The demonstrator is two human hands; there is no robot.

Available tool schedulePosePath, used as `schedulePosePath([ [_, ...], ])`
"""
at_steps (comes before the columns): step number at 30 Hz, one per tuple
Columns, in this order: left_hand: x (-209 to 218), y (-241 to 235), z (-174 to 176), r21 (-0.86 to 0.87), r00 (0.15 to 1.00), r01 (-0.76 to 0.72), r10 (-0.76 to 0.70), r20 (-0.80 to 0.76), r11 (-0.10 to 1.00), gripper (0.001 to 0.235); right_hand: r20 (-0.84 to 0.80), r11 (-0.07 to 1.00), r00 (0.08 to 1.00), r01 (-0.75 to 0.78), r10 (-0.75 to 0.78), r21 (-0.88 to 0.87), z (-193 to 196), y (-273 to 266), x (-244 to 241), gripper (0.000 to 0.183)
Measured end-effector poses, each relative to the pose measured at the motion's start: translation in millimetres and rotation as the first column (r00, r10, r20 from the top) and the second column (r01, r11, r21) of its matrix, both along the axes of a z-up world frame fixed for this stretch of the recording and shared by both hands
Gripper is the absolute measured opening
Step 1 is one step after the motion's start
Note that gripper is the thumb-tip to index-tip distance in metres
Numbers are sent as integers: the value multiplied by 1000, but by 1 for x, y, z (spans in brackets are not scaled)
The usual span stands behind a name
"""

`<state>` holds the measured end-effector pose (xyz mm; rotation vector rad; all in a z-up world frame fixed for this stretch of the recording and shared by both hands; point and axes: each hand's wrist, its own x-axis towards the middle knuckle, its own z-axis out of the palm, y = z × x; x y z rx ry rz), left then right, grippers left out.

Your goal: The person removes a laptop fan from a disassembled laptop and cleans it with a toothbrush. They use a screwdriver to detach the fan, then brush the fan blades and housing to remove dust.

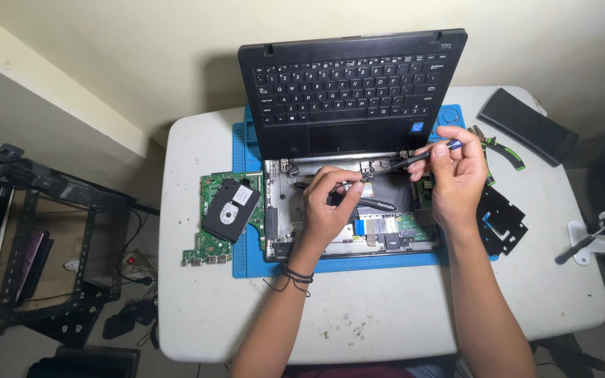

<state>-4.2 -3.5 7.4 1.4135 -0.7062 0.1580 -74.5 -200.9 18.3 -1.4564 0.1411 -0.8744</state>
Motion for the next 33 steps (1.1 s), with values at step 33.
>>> schedulePosePath([
  [33, 2, -1, -10, -20, 1000, 9, -9, -13, 1000, 8, 5, 1000, 1000, 10, -10, 16, -5, 1, 2, 29],
])
